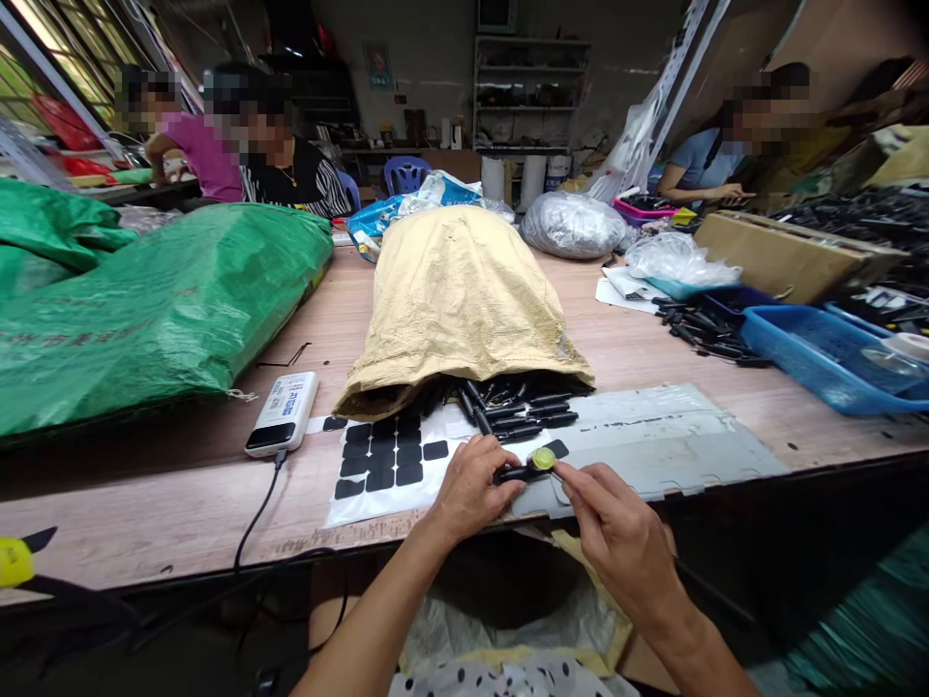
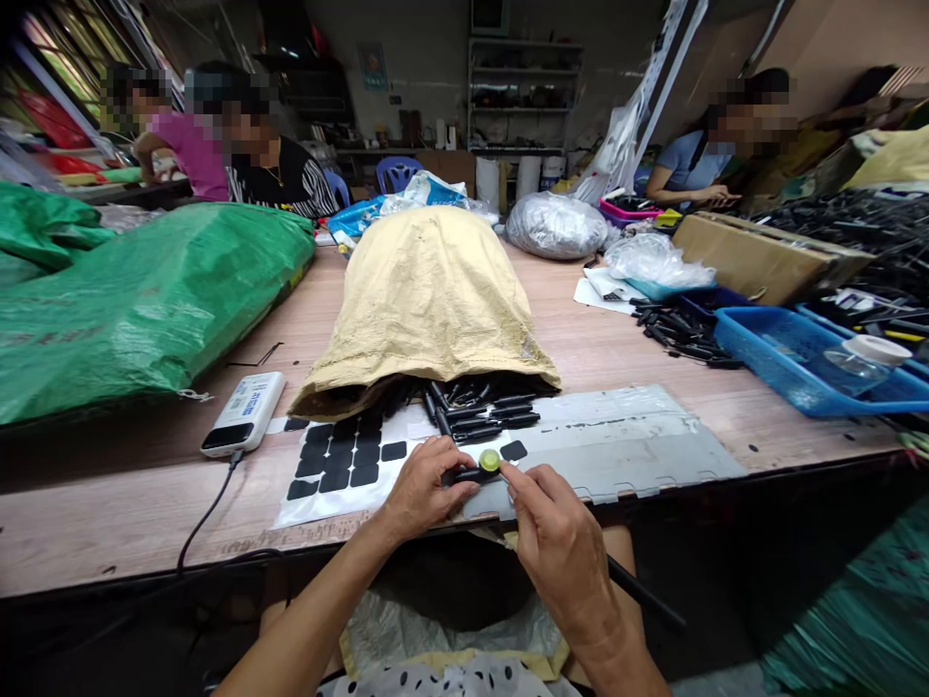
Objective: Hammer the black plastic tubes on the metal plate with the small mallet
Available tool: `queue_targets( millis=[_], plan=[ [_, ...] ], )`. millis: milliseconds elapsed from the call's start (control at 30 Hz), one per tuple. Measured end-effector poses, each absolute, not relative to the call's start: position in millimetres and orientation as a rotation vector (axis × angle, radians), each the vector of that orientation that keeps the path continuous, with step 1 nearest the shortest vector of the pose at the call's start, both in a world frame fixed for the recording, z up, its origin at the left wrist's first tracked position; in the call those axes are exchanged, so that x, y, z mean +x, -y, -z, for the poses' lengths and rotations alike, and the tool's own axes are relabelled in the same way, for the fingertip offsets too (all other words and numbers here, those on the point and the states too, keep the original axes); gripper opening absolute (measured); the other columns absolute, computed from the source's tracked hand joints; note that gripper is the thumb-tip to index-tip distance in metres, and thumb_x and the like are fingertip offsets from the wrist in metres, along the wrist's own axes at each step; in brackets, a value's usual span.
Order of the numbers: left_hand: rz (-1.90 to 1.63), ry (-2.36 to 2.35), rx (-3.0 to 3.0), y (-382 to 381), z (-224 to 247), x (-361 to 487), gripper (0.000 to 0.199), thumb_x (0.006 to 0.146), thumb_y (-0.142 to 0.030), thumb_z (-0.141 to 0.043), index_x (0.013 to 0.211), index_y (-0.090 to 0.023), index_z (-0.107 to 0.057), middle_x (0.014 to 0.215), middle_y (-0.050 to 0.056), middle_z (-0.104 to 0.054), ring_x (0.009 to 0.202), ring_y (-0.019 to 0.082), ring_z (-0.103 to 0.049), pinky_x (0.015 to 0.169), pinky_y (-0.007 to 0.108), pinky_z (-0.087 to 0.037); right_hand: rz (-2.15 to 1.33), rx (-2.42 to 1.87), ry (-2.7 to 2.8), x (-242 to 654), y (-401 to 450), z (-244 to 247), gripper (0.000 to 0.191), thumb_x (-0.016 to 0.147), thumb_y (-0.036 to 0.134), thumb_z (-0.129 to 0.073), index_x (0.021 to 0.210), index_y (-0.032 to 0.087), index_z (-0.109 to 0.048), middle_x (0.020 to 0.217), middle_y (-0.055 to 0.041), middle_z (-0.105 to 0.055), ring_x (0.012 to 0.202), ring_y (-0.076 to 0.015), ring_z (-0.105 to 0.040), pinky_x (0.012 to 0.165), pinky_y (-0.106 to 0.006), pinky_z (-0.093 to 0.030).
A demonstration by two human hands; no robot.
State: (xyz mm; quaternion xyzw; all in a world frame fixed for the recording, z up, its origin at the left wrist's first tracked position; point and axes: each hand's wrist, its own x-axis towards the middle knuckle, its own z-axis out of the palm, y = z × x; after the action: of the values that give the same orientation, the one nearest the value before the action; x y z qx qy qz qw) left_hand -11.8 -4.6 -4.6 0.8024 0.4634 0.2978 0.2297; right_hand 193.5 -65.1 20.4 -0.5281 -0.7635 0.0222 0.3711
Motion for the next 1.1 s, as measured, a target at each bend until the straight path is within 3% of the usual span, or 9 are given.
queue_targets(
  millis=[133,267,500,633,833,1100],
  plan=[
    [-0.815,-1.27,2.22,3.9,3.9,-12.5,0.018,0.081,-0.028,-0.081,0.095,-0.022,-0.072,0.086,0.001,-0.062,0.087,0.021,-0.054,0.078,0.034,-0.039,-0.128,-1.273,1.938,182.6,66.5,-21.1,0.038,0.1,0.014,-0.047,0.133,0.025,-0.062,0.091,-0.0048,-0.064,0.085,-0.016,-0.062,0.078,-0.028,-0.049],
    [-0.825,-1.28,2.208,4.1,3.7,-12.5,0.014,0.081,-0.027,-0.081,0.09,-0.022,-0.072,0.085,0.001,-0.061,0.087,0.021,-0.053,0.077,0.033,-0.038,-0.206,-1.323,1.996,177.9,65.5,-15.5,0.038,0.101,0.016,-0.044,0.132,0.027,-0.064,0.087,-0.004,-0.063,0.081,-0.0165,-0.062,0.074,-0.028,-0.049],
    [-0.861,-1.283,2.189,7.0,1.1,-10.6,0.025,0.072,-0.019,-0.081,0.095,-0.021,-0.071,0.084,0.001,-0.062,0.085,0.021,-0.054,0.079,0.034,-0.041,-0.041,-1.454,1.847,219.6,49.5,-16.7,0.031,0.099,0.025,-0.051,0.125,0.026,-0.067,0.103,-0.0043,-0.069,0.095,-0.0182,-0.065,0.085,-0.03,-0.049],
    [-0.871,-1.27,2.184,7.5,0.0,-10.5,0.02,0.073,-0.018,-0.077,0.092,-0.021,-0.07,0.082,0.001,-0.062,0.083,0.02,-0.054,0.079,0.034,-0.04,0.161,-1.667,1.861,250.5,34.1,-1.1,0.027,0.096,0.025,-0.053,0.116,0.028,-0.071,0.095,-0.0033,-0.068,0.091,-0.0206,-0.063,0.076,-0.032,-0.047],
    [-0.824,-1.251,2.223,8.3,0.1,-11.3,0.018,0.076,-0.016,-0.072,0.093,-0.022,-0.068,0.086,0.0,-0.062,0.086,0.02,-0.054,0.08,0.034,-0.039,0.253,-1.679,1.846,261.5,23.5,21.1,0.027,0.092,0.025,-0.055,0.112,0.027,-0.074,0.091,-0.0044,-0.067,0.086,-0.0221,-0.056,0.077,-0.034,-0.044],
    [-0.814,-1.261,2.232,9.9,-1.6,-10.9,0.018,0.076,-0.016,-0.071,0.092,-0.022,-0.065,0.086,0.0,-0.062,0.085,0.02,-0.052,0.08,0.034,-0.038,0.288,-1.694,1.802,259.2,22.3,26.1,0.025,0.092,0.025,-0.057,0.109,0.028,-0.075,0.09,-0.003,-0.069,0.083,-0.0203,-0.059,0.078,-0.035,-0.036]
  ],
)
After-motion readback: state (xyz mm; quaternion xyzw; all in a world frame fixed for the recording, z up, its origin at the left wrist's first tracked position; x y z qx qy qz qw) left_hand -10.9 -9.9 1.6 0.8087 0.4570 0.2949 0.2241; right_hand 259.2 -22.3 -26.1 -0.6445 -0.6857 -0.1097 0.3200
